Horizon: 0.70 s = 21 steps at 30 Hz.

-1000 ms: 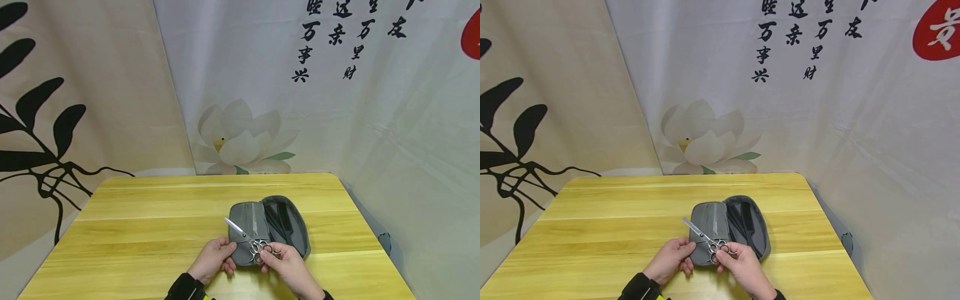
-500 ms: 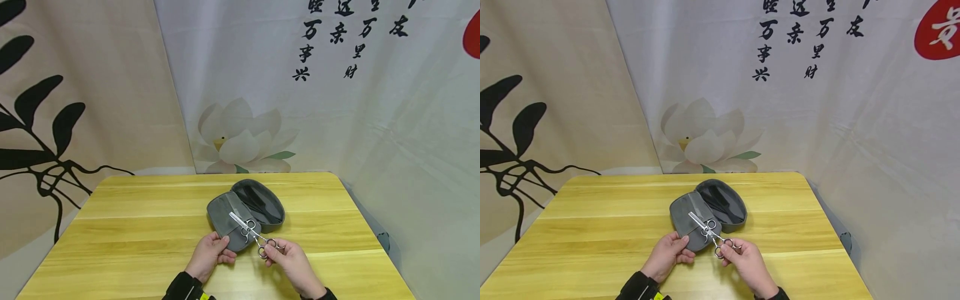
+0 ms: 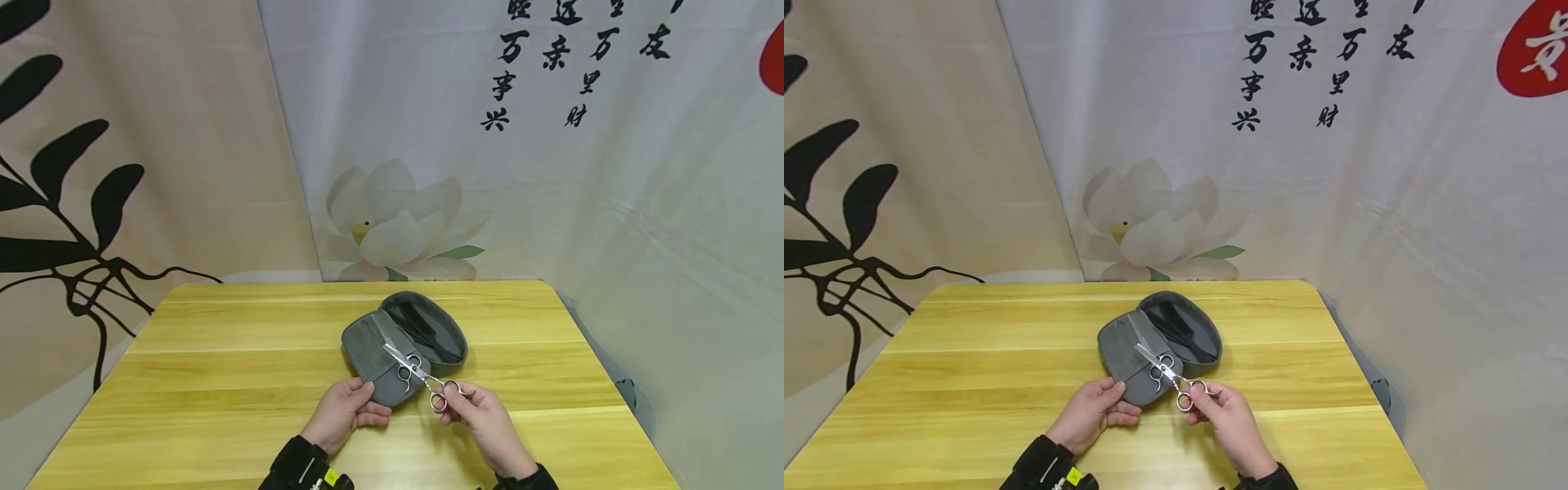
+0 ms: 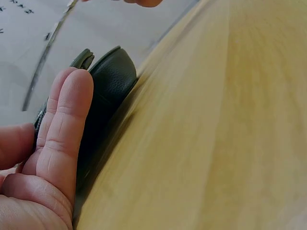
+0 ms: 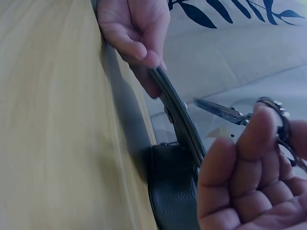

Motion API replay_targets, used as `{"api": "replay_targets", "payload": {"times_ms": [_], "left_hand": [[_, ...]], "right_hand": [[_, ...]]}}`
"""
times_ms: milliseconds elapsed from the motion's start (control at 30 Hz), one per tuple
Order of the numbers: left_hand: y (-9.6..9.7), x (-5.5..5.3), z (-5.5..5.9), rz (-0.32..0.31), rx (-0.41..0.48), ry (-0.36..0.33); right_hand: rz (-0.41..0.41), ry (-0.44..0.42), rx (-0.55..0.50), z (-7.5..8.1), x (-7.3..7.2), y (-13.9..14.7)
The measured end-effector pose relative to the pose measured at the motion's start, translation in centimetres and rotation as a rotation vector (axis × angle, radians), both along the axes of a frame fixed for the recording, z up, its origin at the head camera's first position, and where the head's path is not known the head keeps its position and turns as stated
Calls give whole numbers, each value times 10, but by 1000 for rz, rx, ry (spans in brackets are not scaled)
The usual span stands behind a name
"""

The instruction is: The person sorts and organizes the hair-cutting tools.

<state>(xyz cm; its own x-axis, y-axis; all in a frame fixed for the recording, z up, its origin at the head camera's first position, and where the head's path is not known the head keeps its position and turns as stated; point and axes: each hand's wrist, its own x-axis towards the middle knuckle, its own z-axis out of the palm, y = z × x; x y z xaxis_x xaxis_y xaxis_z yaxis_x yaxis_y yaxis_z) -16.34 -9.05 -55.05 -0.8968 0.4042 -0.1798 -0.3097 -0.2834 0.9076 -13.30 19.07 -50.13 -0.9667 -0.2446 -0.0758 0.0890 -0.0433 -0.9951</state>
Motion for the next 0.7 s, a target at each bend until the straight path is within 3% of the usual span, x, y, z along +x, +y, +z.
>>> {"api": "replay_targets", "payload": {"times_ms": [400, 700], "left_hand": [[-2, -2, 5, -21, 1, -7], [-1, -1, 4, -21, 2, -13]], "right_hand": [[-205, 15, 5, 4, -1, 2], [-277, 9, 38, 5, 1, -2]]}}
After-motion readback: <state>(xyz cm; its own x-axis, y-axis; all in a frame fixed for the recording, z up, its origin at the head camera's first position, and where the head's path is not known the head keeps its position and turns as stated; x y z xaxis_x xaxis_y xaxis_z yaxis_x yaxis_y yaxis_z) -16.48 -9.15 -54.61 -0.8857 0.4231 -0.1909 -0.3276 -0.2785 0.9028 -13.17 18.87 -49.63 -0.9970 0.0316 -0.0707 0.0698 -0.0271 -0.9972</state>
